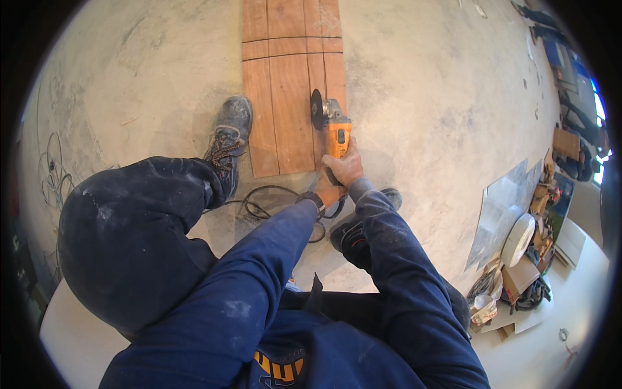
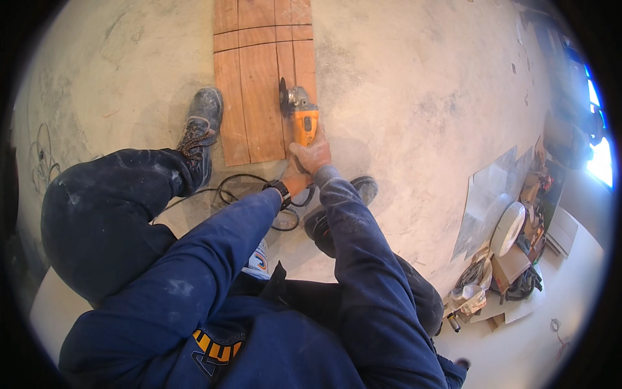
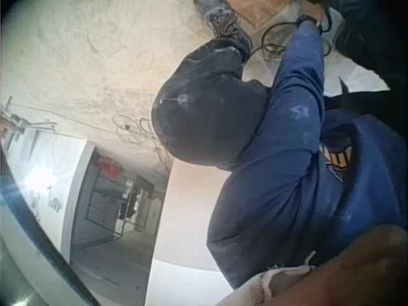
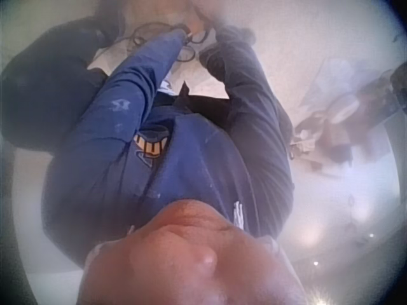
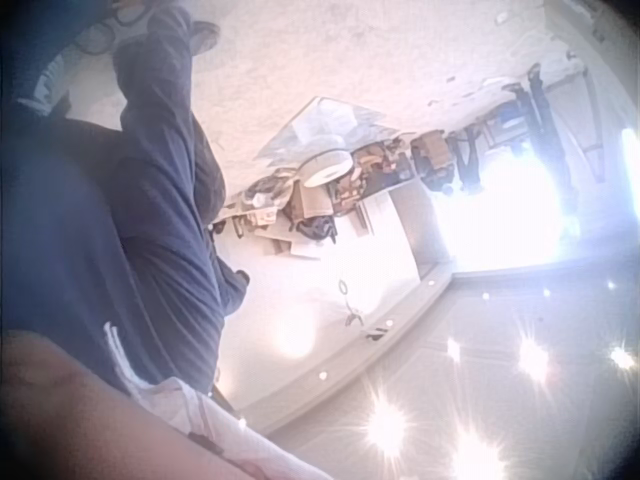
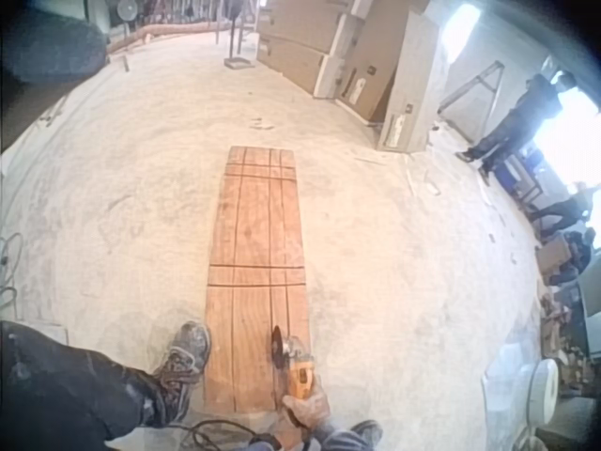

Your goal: The person uses an angle grinder to cut a rectangular wooden board lying on the floor. They follow pre-drawn lines to make straight cuts, periodically lifting the board to inspect the progress and reposition it.

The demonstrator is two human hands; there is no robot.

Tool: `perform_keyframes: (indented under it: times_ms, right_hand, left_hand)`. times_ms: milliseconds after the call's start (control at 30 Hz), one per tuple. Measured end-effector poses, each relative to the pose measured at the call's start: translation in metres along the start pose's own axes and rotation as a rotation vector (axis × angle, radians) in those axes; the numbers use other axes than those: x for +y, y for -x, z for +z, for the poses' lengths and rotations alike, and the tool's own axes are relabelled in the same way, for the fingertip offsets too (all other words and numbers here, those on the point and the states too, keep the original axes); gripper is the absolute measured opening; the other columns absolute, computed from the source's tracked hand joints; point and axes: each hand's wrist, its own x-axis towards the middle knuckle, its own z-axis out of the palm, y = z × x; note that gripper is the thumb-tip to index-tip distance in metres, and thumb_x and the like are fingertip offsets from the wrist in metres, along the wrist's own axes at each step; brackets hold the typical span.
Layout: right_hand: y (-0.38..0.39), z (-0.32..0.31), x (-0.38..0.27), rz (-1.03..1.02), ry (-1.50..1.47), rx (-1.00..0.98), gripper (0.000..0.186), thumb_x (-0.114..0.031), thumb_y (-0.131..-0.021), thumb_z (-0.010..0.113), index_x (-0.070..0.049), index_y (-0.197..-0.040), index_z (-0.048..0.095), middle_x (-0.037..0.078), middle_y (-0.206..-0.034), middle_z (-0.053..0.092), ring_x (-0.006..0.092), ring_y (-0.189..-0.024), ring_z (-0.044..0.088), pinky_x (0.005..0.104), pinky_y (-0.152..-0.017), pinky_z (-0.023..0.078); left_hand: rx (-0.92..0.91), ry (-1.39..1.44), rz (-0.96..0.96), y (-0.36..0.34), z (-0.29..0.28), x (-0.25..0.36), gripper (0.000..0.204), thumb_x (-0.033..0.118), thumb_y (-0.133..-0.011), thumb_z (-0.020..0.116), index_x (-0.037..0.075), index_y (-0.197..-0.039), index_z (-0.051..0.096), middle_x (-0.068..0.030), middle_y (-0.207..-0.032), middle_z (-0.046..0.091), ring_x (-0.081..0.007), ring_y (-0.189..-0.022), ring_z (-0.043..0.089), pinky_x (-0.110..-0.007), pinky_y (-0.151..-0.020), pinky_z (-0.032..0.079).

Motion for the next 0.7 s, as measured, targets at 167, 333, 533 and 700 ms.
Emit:
perform_keyframes:
  times_ms: [167,333,533,700]
  right_hand:
    - [0.0,-0.003,-0.001,0.091,-0.027,-0.062,0.076,-0.022,-0.072,0.079,-0.003,-0.138,0.048,0.021,-0.119,0.068,0.0349,-0.109,0.068,0.0411,-0.095,0.054]
    - [0.001,-0.003,-0.004,0.114,-0.042,-0.057,0.075,-0.021,-0.072,0.08,-0.005,-0.138,0.048,0.021,-0.118,0.068,0.0342,-0.109,0.068,0.0409,-0.095,0.054]
    - [0.0,-0.004,-0.005,0.11,-0.009,-0.056,0.073,-0.021,-0.071,0.08,-0.005,-0.136,0.049,0.021,-0.12,0.068,0.0354,-0.111,0.067,0.0414,-0.096,0.054]
    - [0.003,-0.005,-0.001,0.047,-0.013,-0.049,0.073,-0.022,-0.07,0.079,-0.004,-0.135,0.05,0.021,-0.12,0.067,0.0368,-0.111,0.067,0.0421,-0.097,0.053]
  left_hand:
    - [0.012,-0.189,-0.107,-0.001,-0.001,-0.008,0.089,0.021,-0.075,0.091,0.002,-0.143,0.036,-0.016,-0.132,0.058,-0.0274,-0.122,0.06,-0.038,-0.101,0.051]
    - [0.015,-0.047,-0.032,-0.001,0.002,-0.006,0.075,0.006,-0.073,0.085,0.002,-0.134,0.041,-0.0146,-0.124,0.064,-0.0259,-0.113,0.064,-0.036,-0.093,0.055]
    - [-0.004,-0.052,-0.122,0.001,-0.001,-0.004,0.079,0.016,-0.075,0.09,0.002,-0.137,0.043,-0.0151,-0.129,0.062,-0.027,-0.12,0.062,-0.037,-0.099,0.052]
    - [0.034,-0.056,-0.096,0.002,0.004,-0.014,0.079,0.006,-0.072,0.086,0.004,-0.136,0.04,-0.0142,-0.125,0.063,-0.0274,-0.115,0.064,-0.037,-0.095,0.055]
